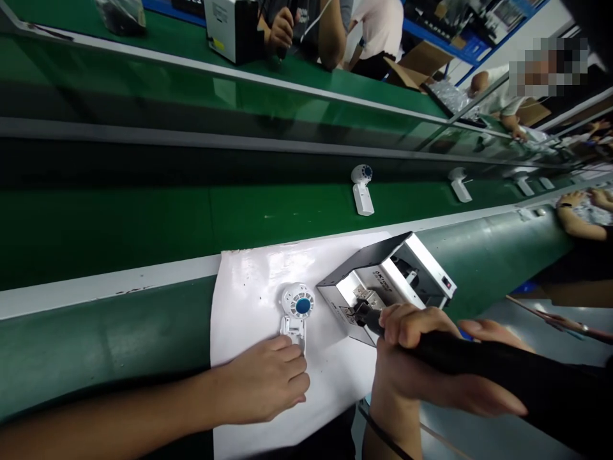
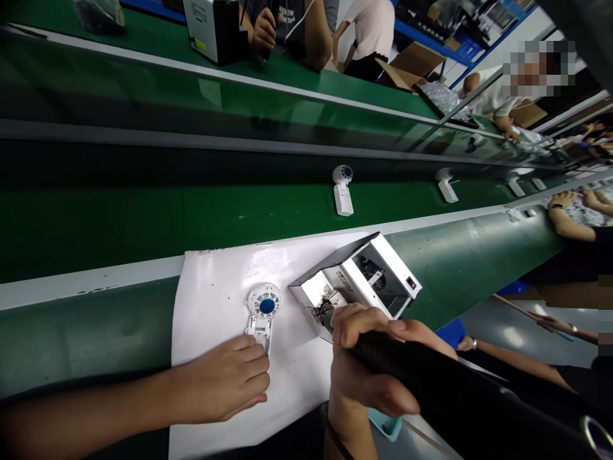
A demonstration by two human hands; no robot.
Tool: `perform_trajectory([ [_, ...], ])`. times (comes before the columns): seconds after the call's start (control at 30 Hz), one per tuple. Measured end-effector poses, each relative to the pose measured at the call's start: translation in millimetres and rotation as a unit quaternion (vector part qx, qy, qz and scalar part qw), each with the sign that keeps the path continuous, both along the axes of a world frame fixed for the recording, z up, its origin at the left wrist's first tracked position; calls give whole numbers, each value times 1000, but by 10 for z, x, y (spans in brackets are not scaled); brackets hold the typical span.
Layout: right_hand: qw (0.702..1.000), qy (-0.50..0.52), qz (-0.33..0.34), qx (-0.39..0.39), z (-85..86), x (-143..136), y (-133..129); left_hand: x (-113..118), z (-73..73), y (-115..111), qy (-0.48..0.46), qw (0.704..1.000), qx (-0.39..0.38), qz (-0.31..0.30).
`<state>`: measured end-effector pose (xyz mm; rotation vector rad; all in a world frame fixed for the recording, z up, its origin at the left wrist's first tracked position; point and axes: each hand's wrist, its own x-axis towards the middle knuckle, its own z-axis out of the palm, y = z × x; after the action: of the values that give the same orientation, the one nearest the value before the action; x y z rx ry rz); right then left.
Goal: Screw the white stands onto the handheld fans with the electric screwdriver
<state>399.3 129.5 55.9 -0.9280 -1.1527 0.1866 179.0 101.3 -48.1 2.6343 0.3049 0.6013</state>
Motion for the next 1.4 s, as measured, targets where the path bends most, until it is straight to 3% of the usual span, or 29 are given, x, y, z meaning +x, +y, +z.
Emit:
perform_trajectory([
  [0.1, 999, 0, 25, -30, -4, -124, -65, 6, -6, 5, -2, 1000, -1, -3],
  [0.27, 975, 74, 190, -84, -82, -418, -183, 13, -27, 10, -15, 1000, 5, -4],
  [0.37, 965, 75, 235, -85, -190, -504, -161, 18, -46, 6, -22, 1000, 18, 1],
  [0.63, 965, 100, 224, -90, -447, -535, 10, 30, -79, -13, -21, 1000, 16, 3],
  [0.97, 956, 169, 221, -93, -598, -711, 44, 30, -45, -4, -13, 1000, 22, 8],
  [1.07, 951, 155, 250, -100, -567, -693, 89, 35, -66, -67, -1, 999, 30, 16],
  [1.17, 961, 135, 230, -78, -356, -531, 69, 48, -116, -63, 15, 998, 42, 45],
  [1.27, 991, 63, 114, 3, -72, -227, -22, -4, -134, 251, 70, 985, 50, 148],
  [1.33, 998, 7, 59, 29, 39, -32, -52, -141, -112, 662, 120, 959, 45, 254],
  [1.4, 998, -10, 49, 29, 45, 77, -33, -373, -77, 1129, 140, 927, 39, 346],
])
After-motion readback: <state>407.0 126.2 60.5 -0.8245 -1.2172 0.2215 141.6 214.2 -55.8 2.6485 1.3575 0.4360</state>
